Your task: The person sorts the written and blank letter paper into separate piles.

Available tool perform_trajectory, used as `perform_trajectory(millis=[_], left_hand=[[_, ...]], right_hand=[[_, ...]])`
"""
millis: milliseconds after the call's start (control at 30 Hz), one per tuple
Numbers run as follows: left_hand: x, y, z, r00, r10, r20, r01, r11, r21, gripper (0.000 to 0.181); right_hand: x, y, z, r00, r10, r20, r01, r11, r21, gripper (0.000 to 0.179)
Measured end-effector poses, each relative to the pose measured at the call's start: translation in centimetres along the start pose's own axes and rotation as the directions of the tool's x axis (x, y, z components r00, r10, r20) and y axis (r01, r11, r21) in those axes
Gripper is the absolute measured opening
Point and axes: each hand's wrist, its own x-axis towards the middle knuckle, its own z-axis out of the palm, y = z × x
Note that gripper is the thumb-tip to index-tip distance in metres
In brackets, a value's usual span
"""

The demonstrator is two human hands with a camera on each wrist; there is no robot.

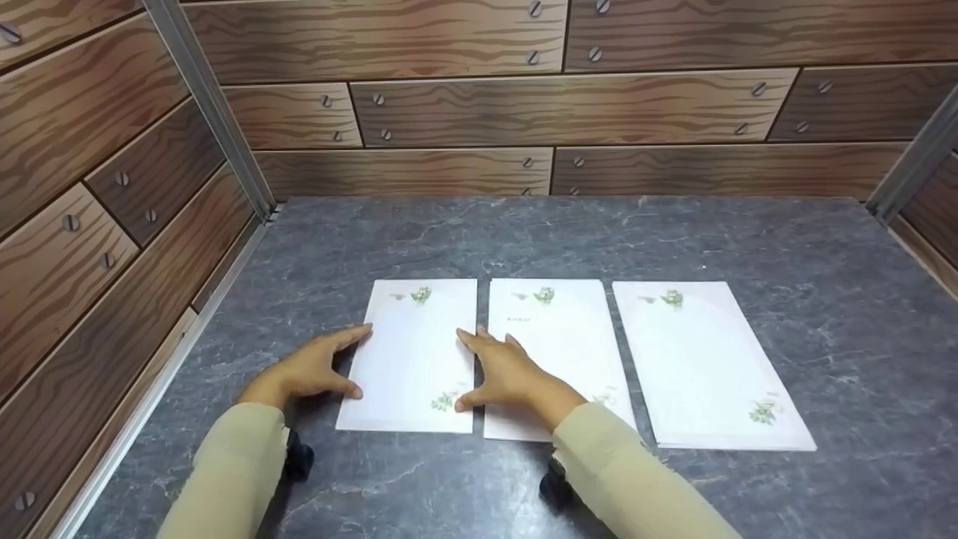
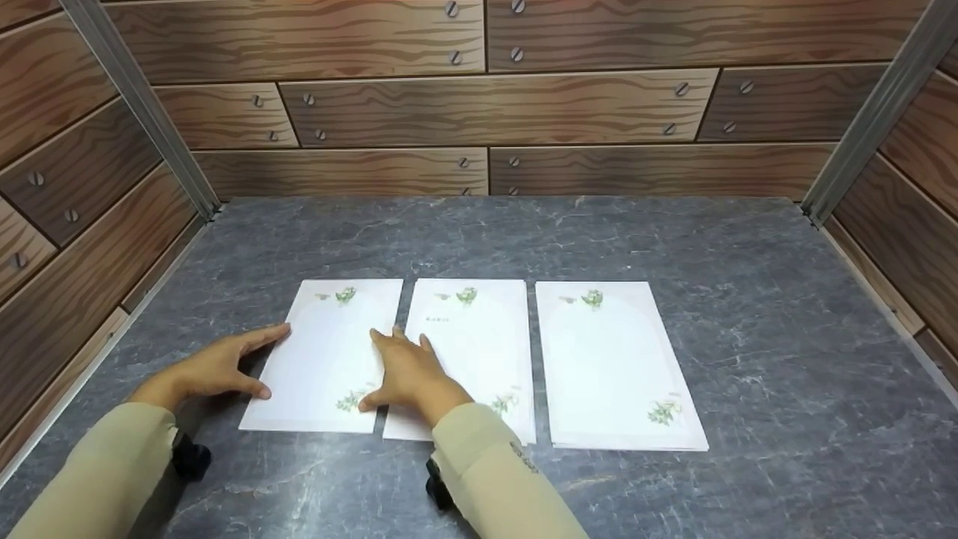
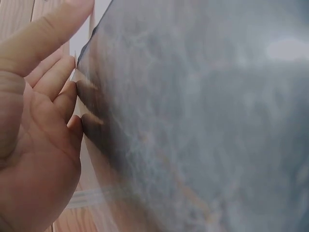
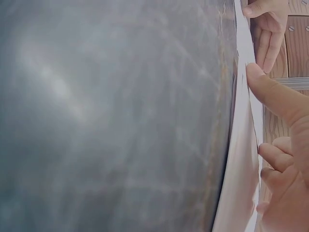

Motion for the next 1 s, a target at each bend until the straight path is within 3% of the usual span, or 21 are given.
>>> perform_trajectory(millis=[267, 633, 1000], left_hand=[[-0.15, 0.35, -0.17, 0.999, 0.034, -0.002, -0.034, 0.999, 0.026, 0.088], [-0.14, 0.62, -0.04, 0.999, -0.011, -0.049, 0.015, 0.995, 0.099, 0.09], [0.09, 0.18, -0.04, 0.999, 0.013, -0.044, -0.011, 0.999, 0.036, 0.084]], right_hand=[[0.06, -0.06, -0.15, 1.0, 0.007, 0.01, -0.007, 0.999, -0.034, 0.101], [0.14, -0.42, -0.07, 0.998, 0.005, -0.064, -0.01, 0.996, -0.083, 0.101], [0.28, -0.51, 0.26, 0.997, 0.013, -0.078, -0.014, 1.0, -0.013, 0.101]])
